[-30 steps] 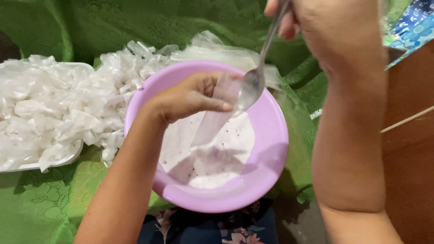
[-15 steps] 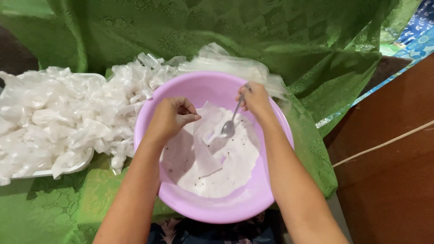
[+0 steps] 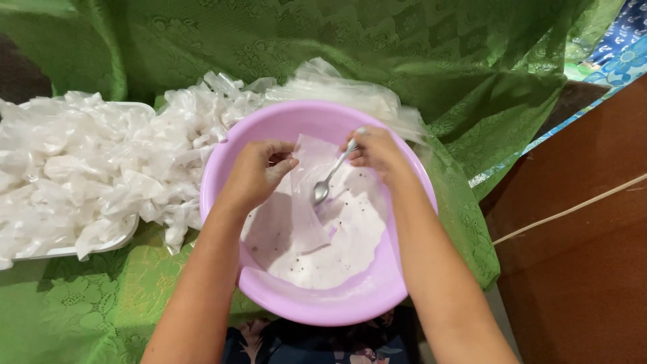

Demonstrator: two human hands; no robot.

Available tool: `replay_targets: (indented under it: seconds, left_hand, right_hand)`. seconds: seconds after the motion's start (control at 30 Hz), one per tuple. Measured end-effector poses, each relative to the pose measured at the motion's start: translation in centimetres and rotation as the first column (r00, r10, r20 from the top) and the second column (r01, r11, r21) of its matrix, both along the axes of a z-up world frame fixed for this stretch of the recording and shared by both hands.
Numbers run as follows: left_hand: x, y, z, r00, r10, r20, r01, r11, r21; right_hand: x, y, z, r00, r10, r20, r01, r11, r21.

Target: Filling small plastic bags with white powder using a spoon and then setting them aside.

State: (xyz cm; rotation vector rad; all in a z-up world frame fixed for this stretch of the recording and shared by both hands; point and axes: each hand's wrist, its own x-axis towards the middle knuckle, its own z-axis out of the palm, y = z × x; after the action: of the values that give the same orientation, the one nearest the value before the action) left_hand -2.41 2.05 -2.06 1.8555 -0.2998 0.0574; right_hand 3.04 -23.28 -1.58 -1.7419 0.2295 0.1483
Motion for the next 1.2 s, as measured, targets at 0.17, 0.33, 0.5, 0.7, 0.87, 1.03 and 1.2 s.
replay_targets:
  seconds: [0.17, 0.33, 0.5, 0.7, 0.87, 1.03, 1.2]
  left_hand:
    - [-0.9, -0.5, 0.8, 0.997, 0.049, 0.059, -0.044, 0.996, -0.074]
    - [-1.3, -1.4, 1.2, 0.991, 0.087, 0.106, -0.077, 0.992, -0.103]
    - [-2.3, -1.8, 2.6, 0.977, 0.078, 0.197, -0.053, 0.990, -0.129]
    - [-1.7, -1.6, 1.8, 0.979, 0.102, 0.176, -0.085, 0.992, -0.098]
    - [-1.0, -1.4, 1.0, 0.982, 0.105, 0.157, -0.090, 0.991, -0.100]
    - [-1.5, -0.5, 1.0, 0.981, 0.174, 0.089, -0.163, 0.979, -0.125]
    - [-1.5, -0.2, 0.3, 0.978, 0.199, 0.057, -0.191, 0.974, -0.124]
  right_hand:
    - [0.3, -4.9, 3.1, 0.981, -0.139, 0.133, 0.122, 0.984, 0.131]
    - [-1.4, -6.6, 8.8, 0.928, -0.232, 0.293, 0.156, 0.953, 0.260]
    - [-3.1, -5.3, 14.1, 0.861, -0.245, 0.447, 0.125, 0.952, 0.280]
    - [-3.5, -2.7, 15.6, 0.867, -0.137, 0.479, 0.062, 0.984, 0.170]
    - [-5.2, -0.2, 15.7, 0.782, 0.097, 0.616, -0.104, 0.994, -0.024]
    - [-2.7, 0.1, 12.8, 0.629, 0.013, 0.778, 0.009, 1.000, -0.024]
    - [1.4, 2.7, 3.8, 0.950, -0.082, 0.302, 0.160, 0.956, -0.246]
